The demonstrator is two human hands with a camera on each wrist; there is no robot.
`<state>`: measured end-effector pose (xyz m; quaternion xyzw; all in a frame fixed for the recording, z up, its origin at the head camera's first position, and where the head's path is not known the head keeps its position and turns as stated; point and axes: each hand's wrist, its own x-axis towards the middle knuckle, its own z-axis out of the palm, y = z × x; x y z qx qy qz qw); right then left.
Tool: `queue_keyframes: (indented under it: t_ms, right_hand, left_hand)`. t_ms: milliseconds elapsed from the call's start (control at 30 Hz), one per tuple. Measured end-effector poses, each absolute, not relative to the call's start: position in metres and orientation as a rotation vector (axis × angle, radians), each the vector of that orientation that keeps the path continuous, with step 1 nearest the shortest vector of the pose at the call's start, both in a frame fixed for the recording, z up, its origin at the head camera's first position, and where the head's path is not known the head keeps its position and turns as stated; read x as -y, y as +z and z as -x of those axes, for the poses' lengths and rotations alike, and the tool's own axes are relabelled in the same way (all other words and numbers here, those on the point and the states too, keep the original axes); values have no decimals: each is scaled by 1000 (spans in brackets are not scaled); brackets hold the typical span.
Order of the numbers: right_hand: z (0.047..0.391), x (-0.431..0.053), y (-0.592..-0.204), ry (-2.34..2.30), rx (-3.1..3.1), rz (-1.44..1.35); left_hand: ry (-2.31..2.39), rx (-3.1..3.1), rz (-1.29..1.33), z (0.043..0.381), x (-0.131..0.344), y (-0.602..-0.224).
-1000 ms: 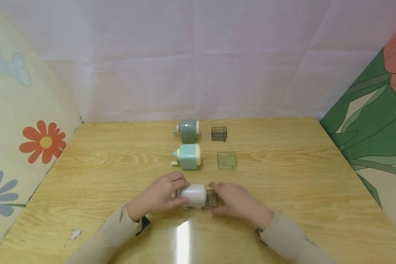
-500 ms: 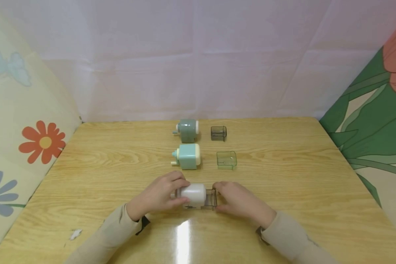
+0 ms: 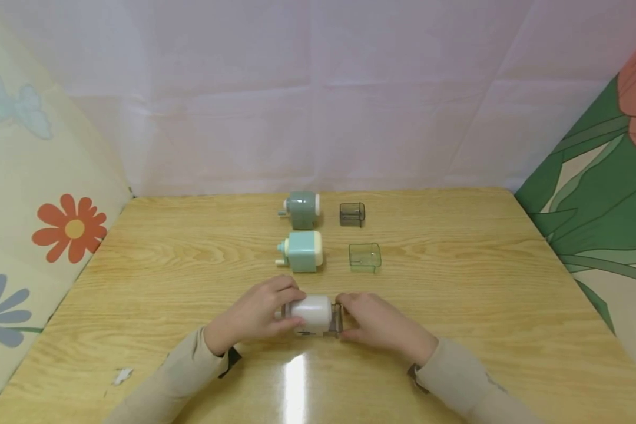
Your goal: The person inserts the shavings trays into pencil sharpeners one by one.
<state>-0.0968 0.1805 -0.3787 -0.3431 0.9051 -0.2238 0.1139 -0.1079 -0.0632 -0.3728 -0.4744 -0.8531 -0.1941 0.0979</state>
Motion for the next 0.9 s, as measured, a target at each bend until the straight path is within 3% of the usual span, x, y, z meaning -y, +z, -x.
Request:
queue_keyframes:
  t_ms: [900]
  right_hand:
    - [103, -177, -381, -772, -2592, 1037]
  left_hand:
    - [-564, 2541, 1408, 107, 63, -373]
